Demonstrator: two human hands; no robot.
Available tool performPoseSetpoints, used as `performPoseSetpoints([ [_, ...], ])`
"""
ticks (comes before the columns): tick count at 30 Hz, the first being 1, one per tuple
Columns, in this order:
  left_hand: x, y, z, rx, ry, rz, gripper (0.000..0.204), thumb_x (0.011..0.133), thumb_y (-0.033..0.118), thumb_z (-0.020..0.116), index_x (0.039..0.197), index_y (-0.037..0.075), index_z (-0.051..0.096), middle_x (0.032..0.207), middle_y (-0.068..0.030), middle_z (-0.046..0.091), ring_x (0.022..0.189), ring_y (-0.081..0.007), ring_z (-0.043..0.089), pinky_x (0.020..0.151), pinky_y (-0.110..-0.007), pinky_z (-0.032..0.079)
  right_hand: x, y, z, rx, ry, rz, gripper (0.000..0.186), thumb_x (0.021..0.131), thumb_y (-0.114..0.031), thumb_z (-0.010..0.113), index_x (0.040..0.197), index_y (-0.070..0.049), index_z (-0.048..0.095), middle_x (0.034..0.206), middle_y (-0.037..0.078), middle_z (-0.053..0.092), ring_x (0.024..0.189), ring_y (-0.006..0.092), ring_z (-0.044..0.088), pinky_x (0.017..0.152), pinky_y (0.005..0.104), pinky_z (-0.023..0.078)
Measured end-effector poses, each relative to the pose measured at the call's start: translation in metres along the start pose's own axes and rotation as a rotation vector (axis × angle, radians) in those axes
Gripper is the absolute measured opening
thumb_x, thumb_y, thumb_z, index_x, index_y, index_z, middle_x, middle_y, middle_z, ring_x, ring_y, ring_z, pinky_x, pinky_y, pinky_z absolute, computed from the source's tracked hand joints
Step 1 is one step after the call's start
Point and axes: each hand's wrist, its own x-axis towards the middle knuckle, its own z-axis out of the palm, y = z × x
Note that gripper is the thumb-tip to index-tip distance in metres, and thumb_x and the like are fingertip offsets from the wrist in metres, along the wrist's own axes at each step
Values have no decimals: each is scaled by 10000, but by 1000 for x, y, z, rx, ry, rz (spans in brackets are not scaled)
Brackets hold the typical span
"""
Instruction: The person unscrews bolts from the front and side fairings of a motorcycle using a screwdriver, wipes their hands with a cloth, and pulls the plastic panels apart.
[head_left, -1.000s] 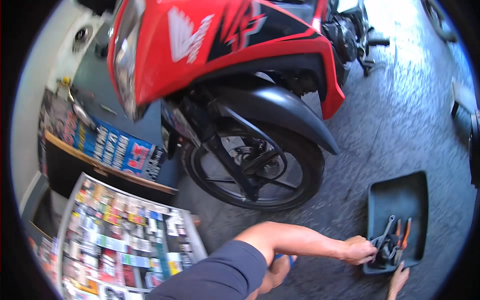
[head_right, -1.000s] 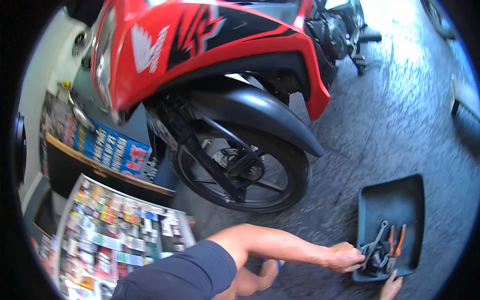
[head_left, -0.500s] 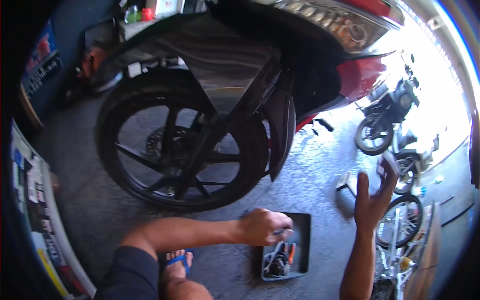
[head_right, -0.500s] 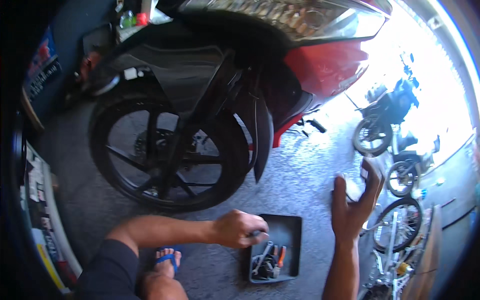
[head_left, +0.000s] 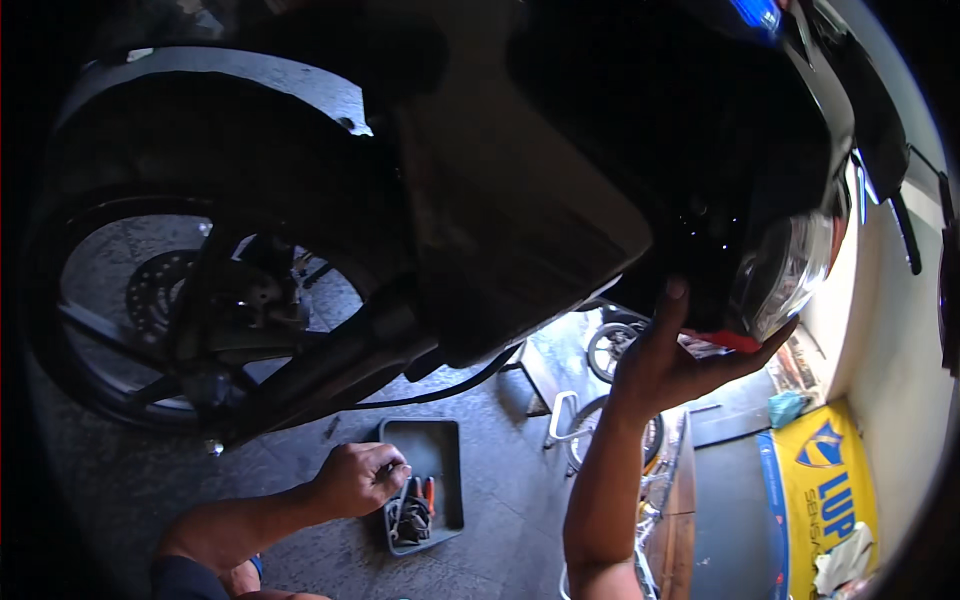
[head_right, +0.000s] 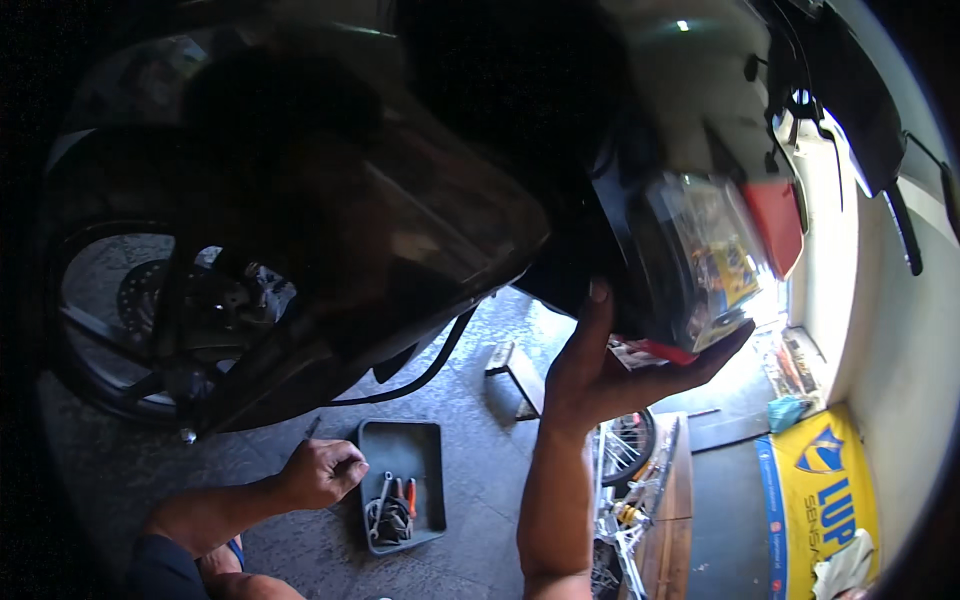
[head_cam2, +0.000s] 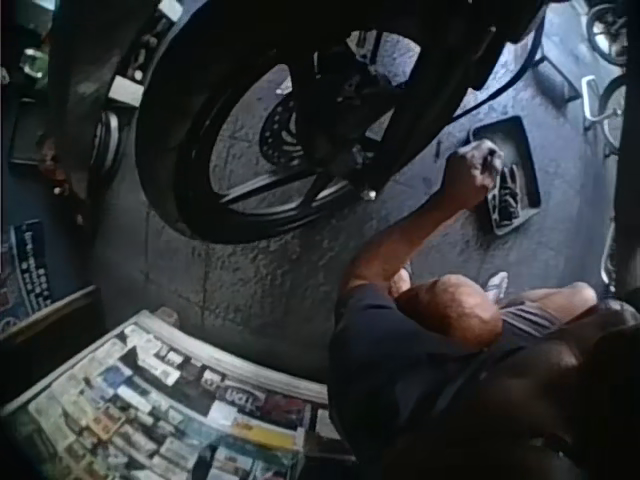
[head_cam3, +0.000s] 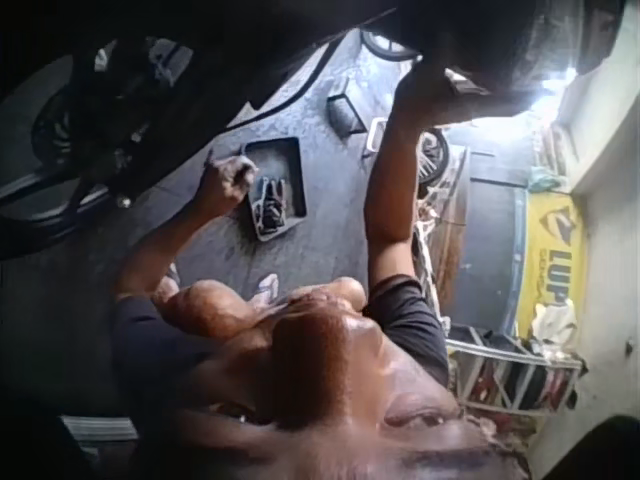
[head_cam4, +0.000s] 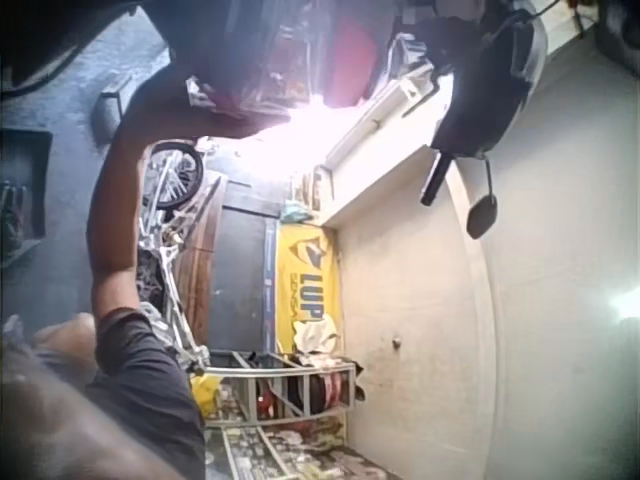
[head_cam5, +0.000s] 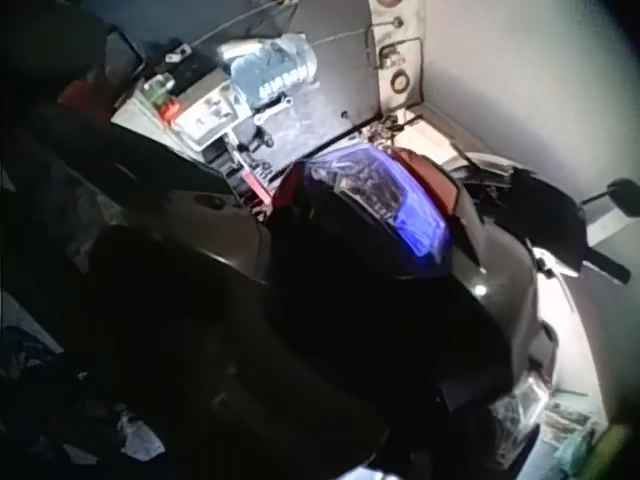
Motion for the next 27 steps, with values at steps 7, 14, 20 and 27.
performPoseSetpoints([
  [7, 1, -4, -5, -43, -56, -14, 134, 830, 135, 678, 769, 21, 643, 701, -152, 640, 647, -314, 655, 580, -385, 508, -2, 9, -11, -74, 13, 27, 954, 782, -197, 823, 1499, -29, 216, 1466, 219, 335, 1305, 324, 412, 1095, 422, 347],
  [14, -2, -4, -20, -63, -57, -32, 146, 837, 156, 671, 781, 23, 650, 710, -156, 645, 661, -322, 659, 594, -397, 514, -9, 25, -17, -11, 54, 147, 884, 813, -244, 799, 1485, -26, 267, 1421, 218, 395, 1265, 329, 444, 1061, 431, 369],
  [20, 7, 38, -32, -272, -66, 83, 196, 878, 225, 656, 814, 41, 674, 776, -109, 686, 700, -284, 685, 633, -374, 546, -3, 11, -22, -151, 36, 73, 832, 837, -417, 744, 1469, -72, 328, 1434, 206, 412, 1292, 365, 442, 1072, 468, 374],
  [27, 33, 102, -87, -323, 34, 465, 188, 905, 239, 678, 934, 56, 652, 758, -66, 668, 582, -134, 651, 478, -293, 504, 5, -1, -23, -274, -13, 58, 835, 866, -541, 636, 1469, -59, 318, 1505, 214, 319, 1399, 379, 318, 1136, 541, 265],
])
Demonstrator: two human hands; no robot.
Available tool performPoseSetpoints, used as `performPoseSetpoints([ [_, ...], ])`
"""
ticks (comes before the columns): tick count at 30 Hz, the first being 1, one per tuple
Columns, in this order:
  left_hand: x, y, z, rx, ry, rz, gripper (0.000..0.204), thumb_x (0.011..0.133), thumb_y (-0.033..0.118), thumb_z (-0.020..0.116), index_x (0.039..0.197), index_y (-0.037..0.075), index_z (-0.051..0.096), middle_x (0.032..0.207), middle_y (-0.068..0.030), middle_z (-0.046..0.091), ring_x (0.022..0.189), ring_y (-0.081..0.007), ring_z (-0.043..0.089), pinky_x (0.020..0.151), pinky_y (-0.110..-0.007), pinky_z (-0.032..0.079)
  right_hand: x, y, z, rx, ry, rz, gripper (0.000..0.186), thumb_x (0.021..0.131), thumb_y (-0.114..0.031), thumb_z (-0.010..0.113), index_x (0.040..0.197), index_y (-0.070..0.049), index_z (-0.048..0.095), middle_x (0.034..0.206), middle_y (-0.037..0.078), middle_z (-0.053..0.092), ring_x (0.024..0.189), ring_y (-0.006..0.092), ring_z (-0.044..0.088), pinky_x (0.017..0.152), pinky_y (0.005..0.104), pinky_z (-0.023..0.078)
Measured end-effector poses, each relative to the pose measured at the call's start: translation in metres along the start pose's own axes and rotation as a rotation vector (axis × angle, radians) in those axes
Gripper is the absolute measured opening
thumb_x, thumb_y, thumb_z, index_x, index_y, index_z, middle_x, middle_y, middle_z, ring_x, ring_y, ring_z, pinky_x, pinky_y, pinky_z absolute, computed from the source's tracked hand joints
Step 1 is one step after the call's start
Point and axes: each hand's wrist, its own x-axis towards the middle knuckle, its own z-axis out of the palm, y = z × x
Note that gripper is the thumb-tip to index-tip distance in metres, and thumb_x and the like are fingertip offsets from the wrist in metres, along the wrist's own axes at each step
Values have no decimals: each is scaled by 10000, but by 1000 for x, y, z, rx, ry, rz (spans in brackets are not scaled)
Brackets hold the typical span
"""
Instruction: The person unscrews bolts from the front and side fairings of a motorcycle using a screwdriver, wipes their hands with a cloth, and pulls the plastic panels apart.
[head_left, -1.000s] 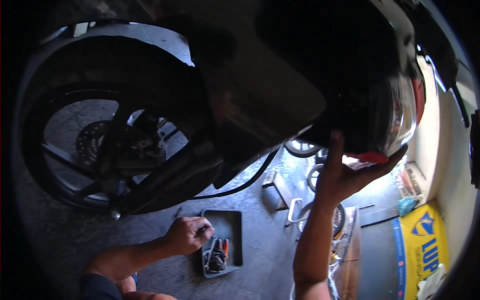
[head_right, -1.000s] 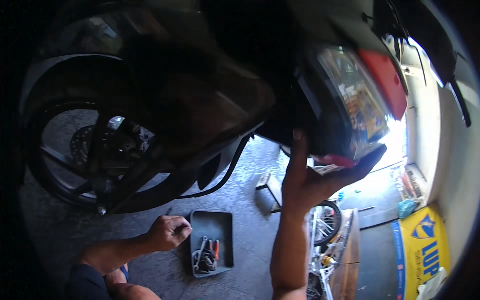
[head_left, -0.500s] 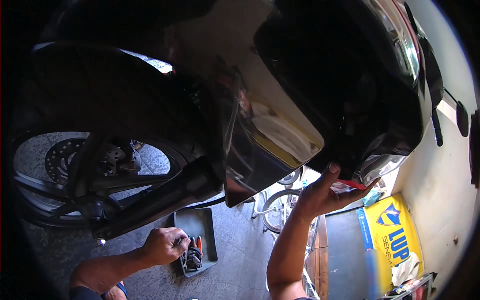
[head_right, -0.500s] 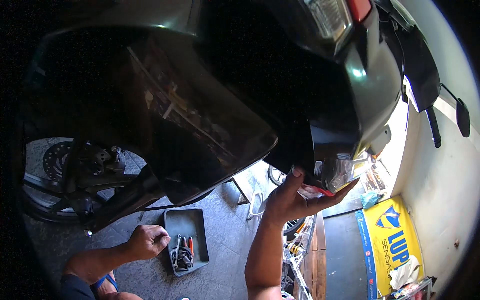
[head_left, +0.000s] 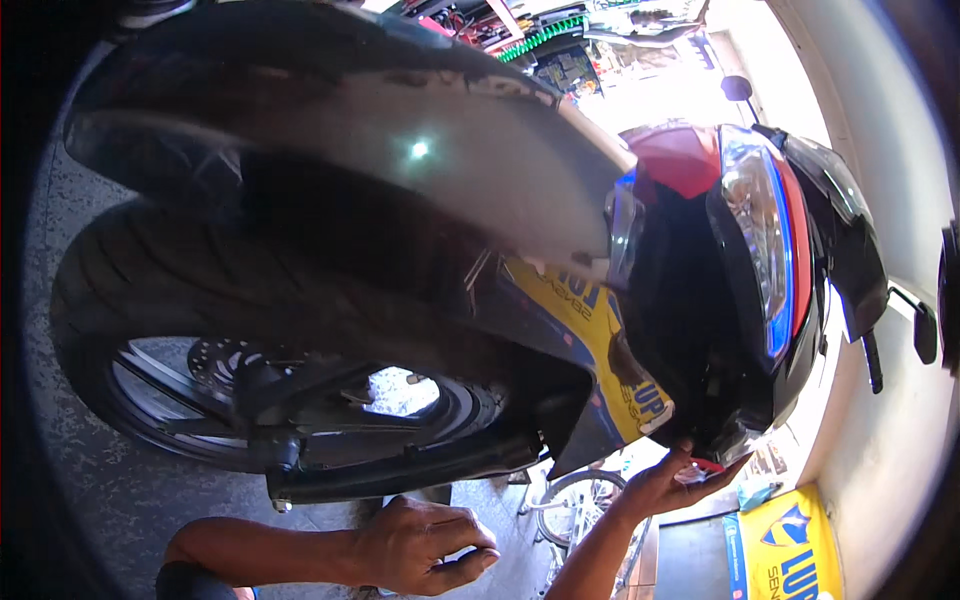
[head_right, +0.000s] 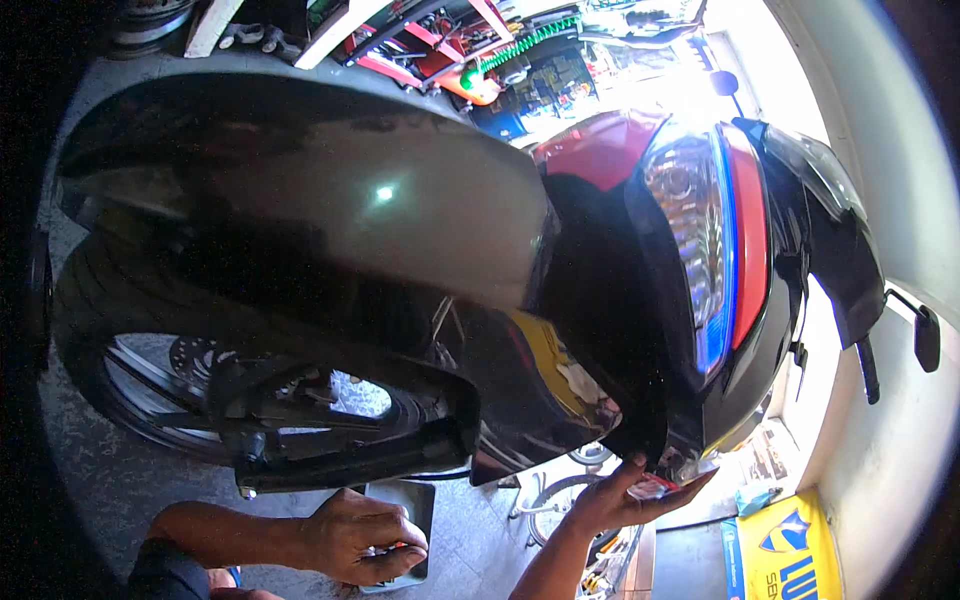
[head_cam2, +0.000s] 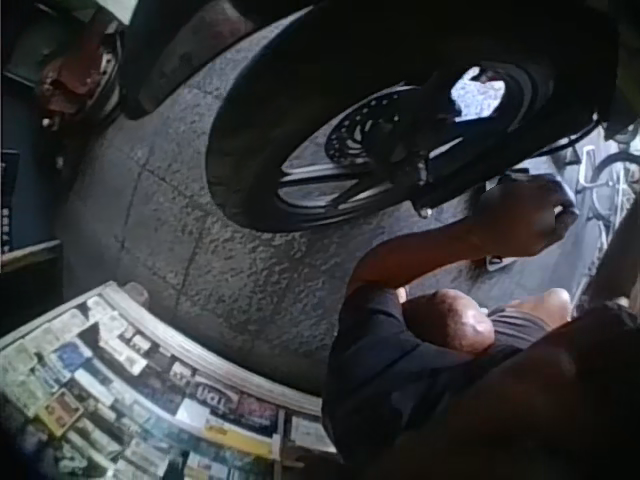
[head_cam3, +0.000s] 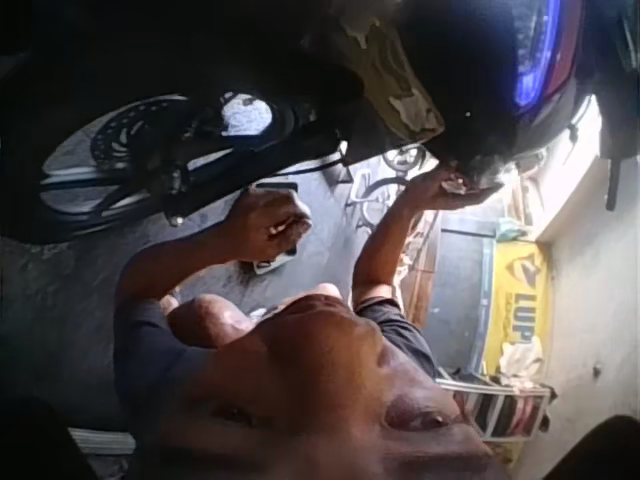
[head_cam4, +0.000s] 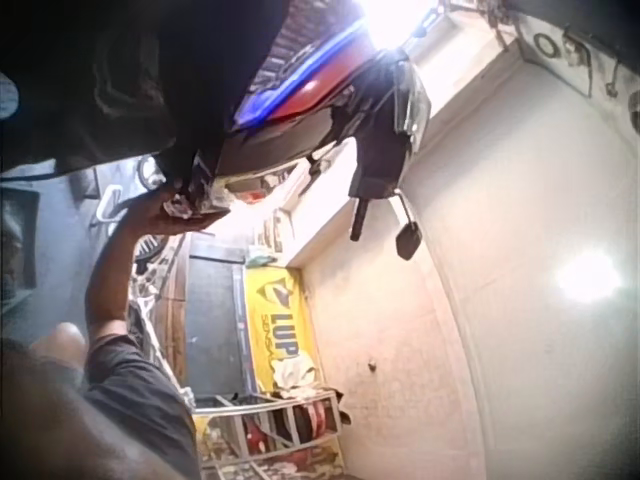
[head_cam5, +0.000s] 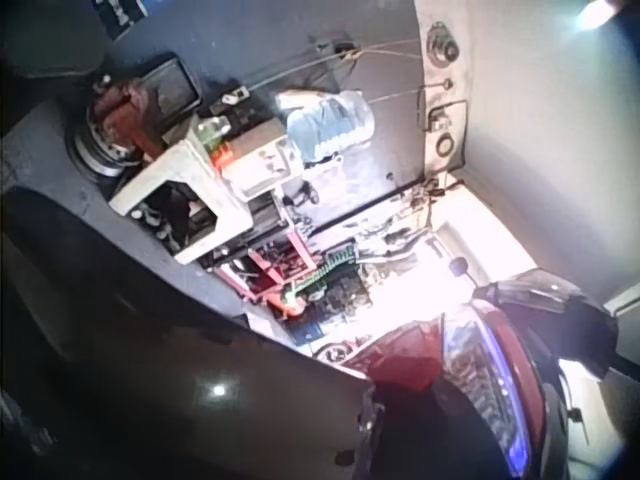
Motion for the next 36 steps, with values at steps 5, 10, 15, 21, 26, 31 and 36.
performPoseSetpoints([
  [5, 17, 20, -2, 70, 54, 45, 155, 880, 207, 692, 857, 63, 639, 677, -61, 601, 549, -176, 589, 494, -339, 449, -7, 4, 9, 70, -21, 37, 868, 886, -539, 616, 1498, -43, 253, 1511, 246, 280, 1405, 387, 298, 1121, 539, 273],
  [10, 23, 53, 5, -207, 18, -78, 97, 891, 112, 650, 818, 53, 623, 647, -67, 571, 538, -167, 548, 509, -355, 427, 6, 14, -6, -2, -39, -94, 802, 941, -467, 571, 1496, 5, 238, 1513, 262, 273, 1392, 382, 314, 1111, 515, 281],
  [15, 64, 102, 49, -676, 244, -208, 223, 834, 0, 582, 1051, 11, 533, 593, -29, 532, 505, -117, 481, 478, -304, 384, -13, -2, -24, 246, -128, 250, 687, 943, -363, 595, 1458, -1, 319, 1439, 216, 392, 1268, 338, 460, 1051, 447, 363],
  [21, 53, 121, 73, -494, 150, 45, 399, 715, -30, 525, 1112, 13, 532, 611, -51, 472, 485, -120, 459, 454, -293, 372, -64, 47, -103, 237, -663, 195, 482, 920, -176, 606, 1346, 2, 469, 1224, 153, 569, 1129, 251, 554, 963, 373, 419],
  [26, -4, 66, 85, -46, -342, -404, 104, 847, 84, 626, 932, 25, 617, 739, -66, 638, 574, -123, 595, 536, -293, 485, -226, 149, -163, 303, -1121, 800, 165, 915, -108, 628, 1022, 10, 667, 886, 94, 690, 787, 173, 644, 688, 282, 495],
  [31, -103, -31, 87, 387, -532, -1021, 190, 878, 202, 635, 847, 14, 628, 673, -55, 611, 645, -90, 554, 599, -302, 468, -434, 194, -305, -163, -1307, 1270, 399, 902, -367, 653, 784, 14, 634, 647, 107, 633, 571, 207, 601, 569, 360, 483],
  [36, -164, -26, 50, 778, -552, -1445, 292, 899, 247, 624, 779, -16, 670, 651, -50, 611, 647, -108, 563, 602, -319, 458, -498, 104, -345, -159, -1035, 1500, 354, 856, -306, 689, 1001, -1, 588, 956, 187, 625, 882, 322, 614, 808, 398, 486],
])
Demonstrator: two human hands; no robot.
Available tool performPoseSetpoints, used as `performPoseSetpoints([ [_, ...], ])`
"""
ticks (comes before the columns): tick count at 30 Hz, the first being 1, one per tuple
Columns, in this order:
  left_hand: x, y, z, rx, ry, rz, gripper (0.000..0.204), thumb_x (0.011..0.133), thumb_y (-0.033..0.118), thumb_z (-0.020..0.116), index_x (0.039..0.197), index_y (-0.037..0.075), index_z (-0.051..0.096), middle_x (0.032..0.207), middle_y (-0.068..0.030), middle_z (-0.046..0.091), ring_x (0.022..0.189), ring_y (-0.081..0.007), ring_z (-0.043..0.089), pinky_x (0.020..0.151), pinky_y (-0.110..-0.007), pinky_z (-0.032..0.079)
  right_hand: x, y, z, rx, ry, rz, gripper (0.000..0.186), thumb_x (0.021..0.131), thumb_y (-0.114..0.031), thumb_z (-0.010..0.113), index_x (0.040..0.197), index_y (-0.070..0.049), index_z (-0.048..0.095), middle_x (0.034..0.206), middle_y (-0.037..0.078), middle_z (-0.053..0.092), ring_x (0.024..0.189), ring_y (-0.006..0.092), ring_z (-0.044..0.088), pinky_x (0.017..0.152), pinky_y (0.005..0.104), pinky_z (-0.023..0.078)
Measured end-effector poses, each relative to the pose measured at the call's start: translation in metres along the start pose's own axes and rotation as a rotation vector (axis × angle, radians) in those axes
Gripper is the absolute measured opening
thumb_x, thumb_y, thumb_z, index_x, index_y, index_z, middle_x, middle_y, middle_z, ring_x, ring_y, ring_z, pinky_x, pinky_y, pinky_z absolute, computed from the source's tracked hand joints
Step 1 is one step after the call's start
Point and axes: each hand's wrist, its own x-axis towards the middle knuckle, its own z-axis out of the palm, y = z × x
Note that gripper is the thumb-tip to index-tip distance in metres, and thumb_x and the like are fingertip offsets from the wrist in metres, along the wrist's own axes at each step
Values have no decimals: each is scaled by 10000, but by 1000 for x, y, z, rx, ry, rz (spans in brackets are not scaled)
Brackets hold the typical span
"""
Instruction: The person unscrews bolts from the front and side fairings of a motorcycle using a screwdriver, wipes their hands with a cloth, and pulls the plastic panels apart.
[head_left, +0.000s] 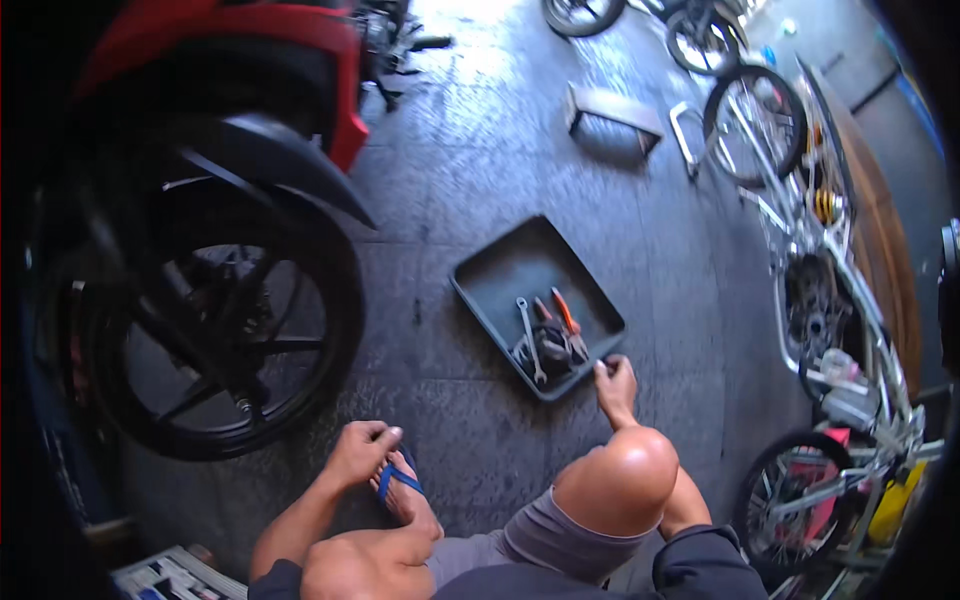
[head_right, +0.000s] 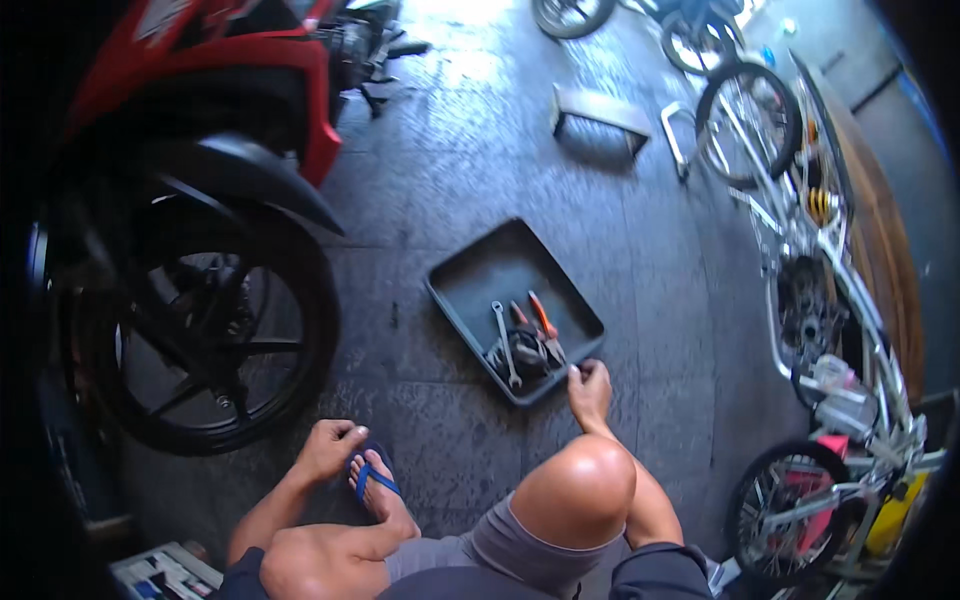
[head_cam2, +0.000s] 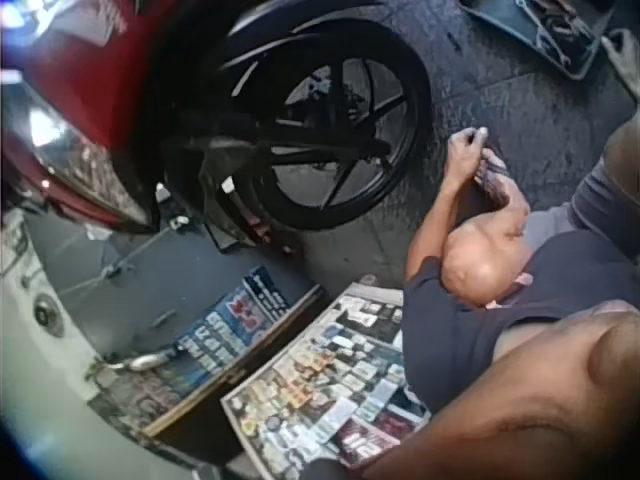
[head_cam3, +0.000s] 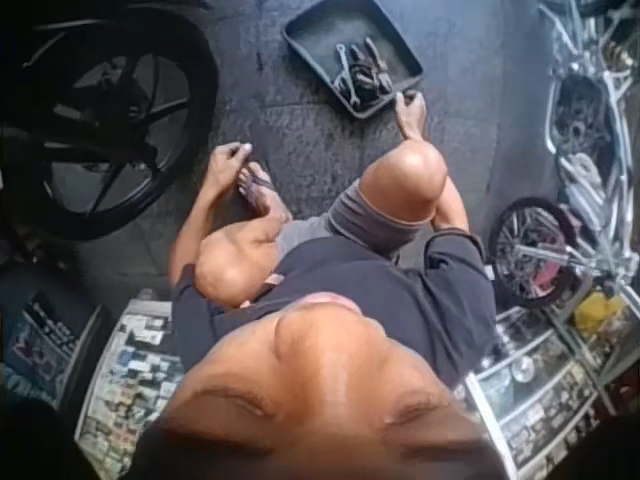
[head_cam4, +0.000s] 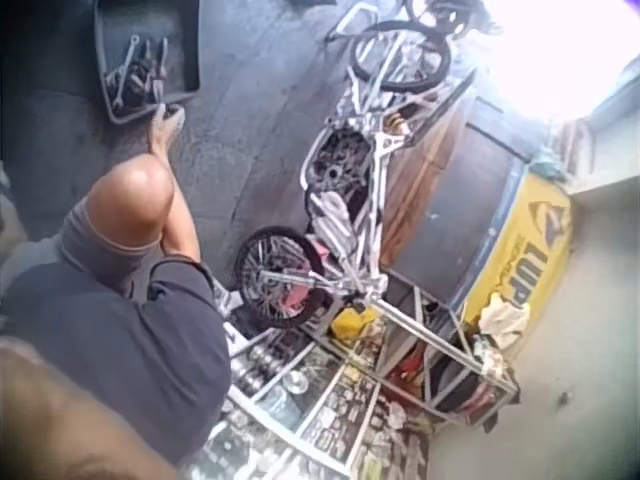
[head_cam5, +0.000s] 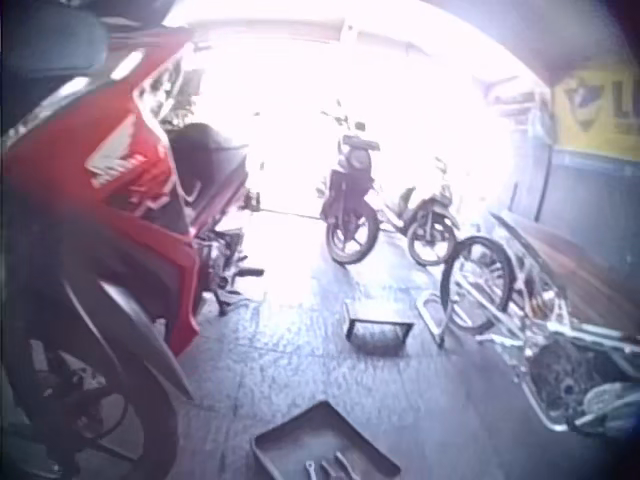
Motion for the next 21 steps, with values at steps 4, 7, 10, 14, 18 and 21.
performPoseSetpoints([
  [4, 8, -11, 2, 103, 65, -25, 280, 906, 226, 626, 814, -35, 668, 655, -62, 619, 632, -108, 547, 583, -321, 448, -12, -36, 11, -25, -143, -505, 777, 766, -335, 785, 1398, -62, 426, 1271, 230, 483, 1178, 414, 495, 952, 472, 450],
  [7, 15, 18, 3, 162, 54, -9, 241, 908, 200, 625, 850, -32, 650, 672, -22, 589, 644, -85, 509, 588, -290, 425, 1, -36, 35, -197, -198, -603, 665, 791, -246, 717, 1388, -129, 448, 1263, 232, 486, 1099, 422, 554, 898, 496, 486],
  [10, 21, 33, 2, 211, 97, 25, 246, 906, 207, 627, 858, -33, 647, 681, -21, 588, 654, -84, 510, 597, -290, 427, 28, -7, 55, -212, -221, -514, 314, 817, -116, 607, 1128, -82, 577, 1087, 212, 571, 907, 411, 635, 734, 506, 537],
  [14, 10, 29, -3, 230, 167, -63, 256, 905, 219, 626, 862, -32, 646, 704, -19, 592, 676, -90, 514, 620, -295, 437, 32, -12, 33, -247, -127, -498, 229, 832, -278, 680, 865, -67, 597, 905, 148, 609, 764, 355, 644, 640, 459, 526],
  [18, 3, -1, 4, 228, 149, -114, 249, 898, 216, 636, 862, -30, 647, 708, -26, 599, 685, -92, 518, 628, -298, 437, 21, -25, 9, -366, -138, -525, 363, 735, -328, 744, 937, -43, 645, 1013, 138, 596, 1011, 320, 563, 865, 433, 425],
  [21, 13, 22, 18, 283, 83, -130, 246, 893, 209, 636, 864, -36, 648, 709, -36, 611, 680, -100, 530, 628, -305, 448, 21, -38, 9, -334, -129, -574, 493, 698, -332, 737, 1067, -23, 630, 1156, 160, 563, 1090, 324, 518, 915, 463, 395],
])
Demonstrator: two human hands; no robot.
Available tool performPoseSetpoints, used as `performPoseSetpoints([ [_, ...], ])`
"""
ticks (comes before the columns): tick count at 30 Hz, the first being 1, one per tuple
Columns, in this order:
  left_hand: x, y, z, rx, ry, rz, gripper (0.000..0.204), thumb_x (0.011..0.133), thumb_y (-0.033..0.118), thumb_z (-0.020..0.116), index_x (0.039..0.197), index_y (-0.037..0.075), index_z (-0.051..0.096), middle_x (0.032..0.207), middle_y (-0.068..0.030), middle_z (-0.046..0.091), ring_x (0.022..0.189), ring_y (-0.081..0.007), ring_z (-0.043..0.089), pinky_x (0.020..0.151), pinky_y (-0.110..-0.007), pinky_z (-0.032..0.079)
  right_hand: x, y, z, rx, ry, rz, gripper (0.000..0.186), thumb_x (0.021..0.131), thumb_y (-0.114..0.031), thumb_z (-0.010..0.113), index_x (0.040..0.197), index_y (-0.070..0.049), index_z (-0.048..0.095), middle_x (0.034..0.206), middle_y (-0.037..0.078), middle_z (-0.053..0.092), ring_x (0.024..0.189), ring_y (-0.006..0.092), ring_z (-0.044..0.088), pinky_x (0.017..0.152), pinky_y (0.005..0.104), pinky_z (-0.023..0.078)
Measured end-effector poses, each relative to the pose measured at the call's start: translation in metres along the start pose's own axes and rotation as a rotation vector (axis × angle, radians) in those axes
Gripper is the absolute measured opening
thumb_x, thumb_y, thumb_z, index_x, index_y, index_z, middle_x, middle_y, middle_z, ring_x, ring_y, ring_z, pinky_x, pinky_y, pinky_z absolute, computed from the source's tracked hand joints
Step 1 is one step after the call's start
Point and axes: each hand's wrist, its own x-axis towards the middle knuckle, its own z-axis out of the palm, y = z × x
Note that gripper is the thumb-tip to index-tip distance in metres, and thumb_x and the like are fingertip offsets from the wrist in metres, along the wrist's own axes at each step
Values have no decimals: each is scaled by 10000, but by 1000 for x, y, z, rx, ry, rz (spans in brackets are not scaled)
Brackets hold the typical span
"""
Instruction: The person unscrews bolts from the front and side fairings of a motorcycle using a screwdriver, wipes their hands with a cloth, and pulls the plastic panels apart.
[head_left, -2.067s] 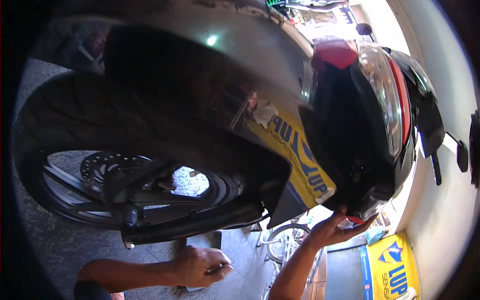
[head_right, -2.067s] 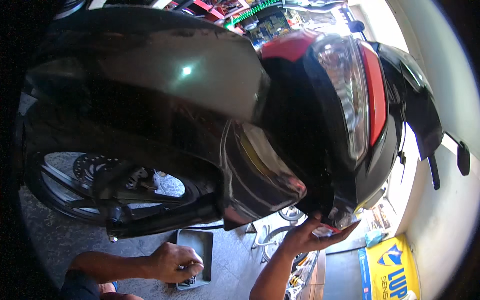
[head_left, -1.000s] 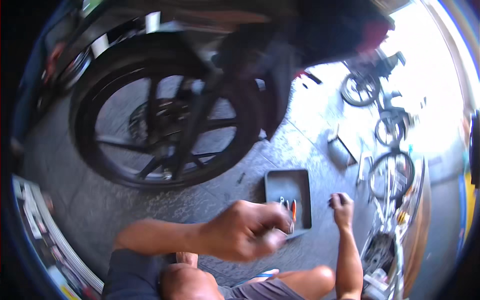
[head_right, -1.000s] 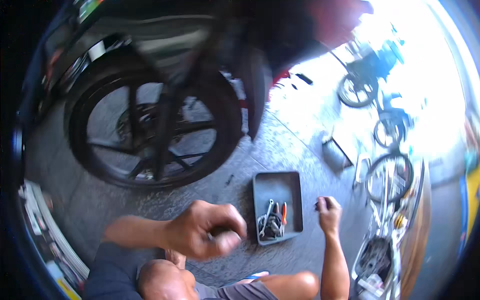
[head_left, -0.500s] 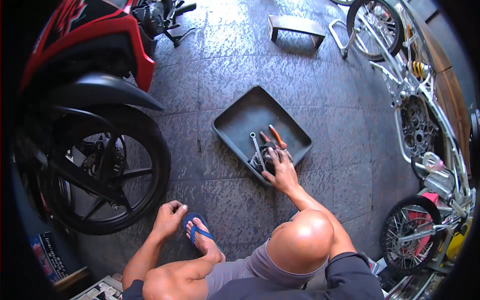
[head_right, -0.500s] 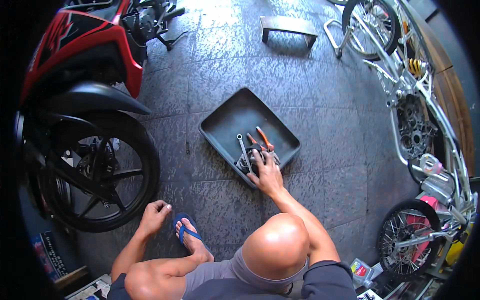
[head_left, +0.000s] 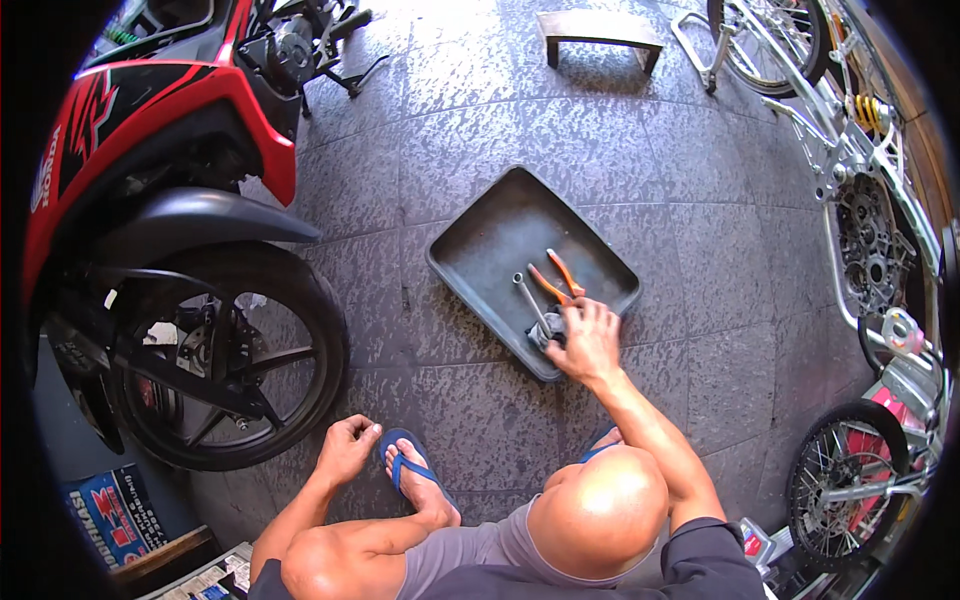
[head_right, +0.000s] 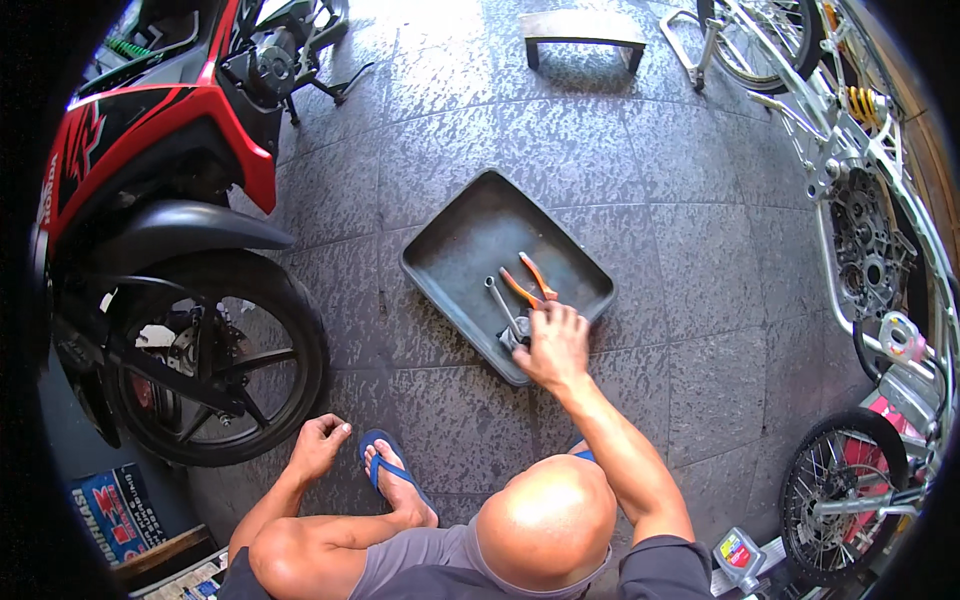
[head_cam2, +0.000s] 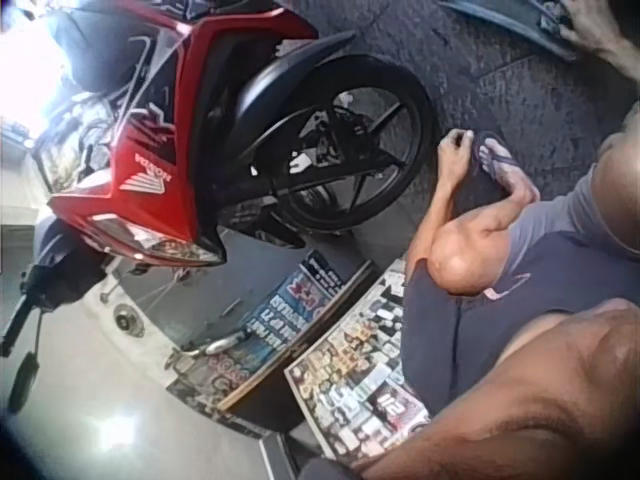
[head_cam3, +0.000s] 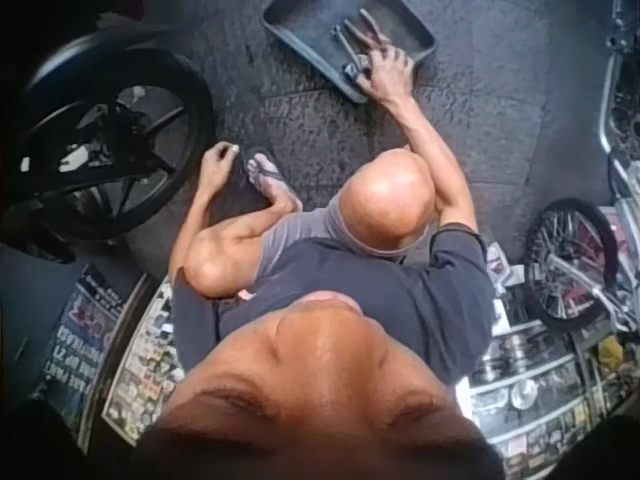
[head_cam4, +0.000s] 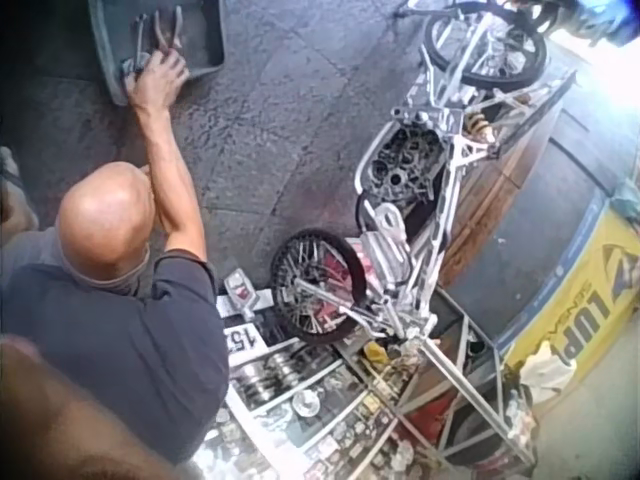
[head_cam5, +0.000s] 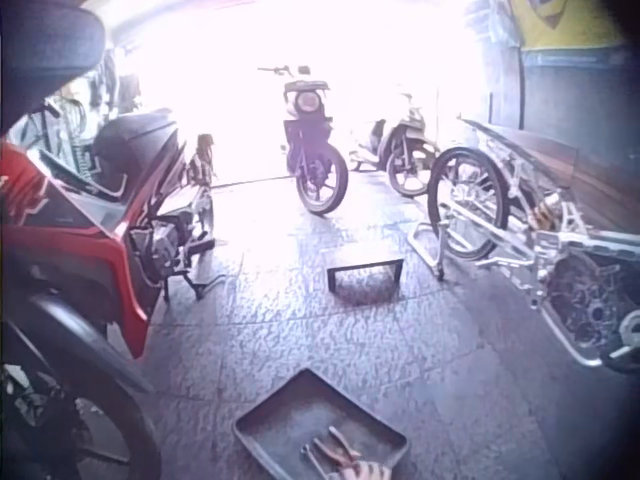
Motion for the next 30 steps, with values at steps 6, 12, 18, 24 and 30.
performPoseSetpoints([
  [6, 18, 22, -2, 111, -9, 155, 260, 888, 206, 641, 880, -53, 665, 675, -95, 632, 634, -125, 562, 595, -325, 460, 40, -30, 60, -140, -178, 26, 343, 791, -312, 668, 1006, -51, 612, 964, 126, 685, 979, 278, 628, 835, 424, 459],
  [12, 22, 50, -11, 234, 5, 168, 267, 894, 219, 612, 867, -46, 641, 701, -88, 616, 689, -143, 555, 660, -322, 459, 39, -3, 44, 152, 188, 94, 151, 869, -182, 581, 900, -35, 563, 733, 184, 671, 689, 339, 668, 669, 501, 504],
  [18, 27, 6, -3, 167, -106, 191, 183, 913, 97, 574, 812, -54, 590, 674, -28, 521, 665, -97, 468, 615, -293, 416, 50, -2, 51, 107, 141, 263, 390, 878, -244, 540, 1210, -48, 601, 959, 167, 607, 887, 324, 583, 730, 463, 470],
  [24, 58, 63, 29, 270, -236, 266, 203, 936, 80, 559, 773, -35, 526, 660, -15, 471, 649, -81, 421, 588, -277, 377, 64, 23, 97, 46, 50, 591, 232, 899, -210, 520, 1032, -74, 653, 1026, 118, 583, 988, 258, 556, 805, 402, 429],
  [30, 66, 85, 22, 287, -185, 320, 200, 940, 82, 557, 784, -40, 526, 665, -22, 477, 647, -81, 416, 583, -282, 375, 51, 25, 73, 306, 56, 456, 361, 779, -104, 641, 1105, -18, 514, 1158, 173, 535, 988, 337, 570, 858, 468, 466],
])
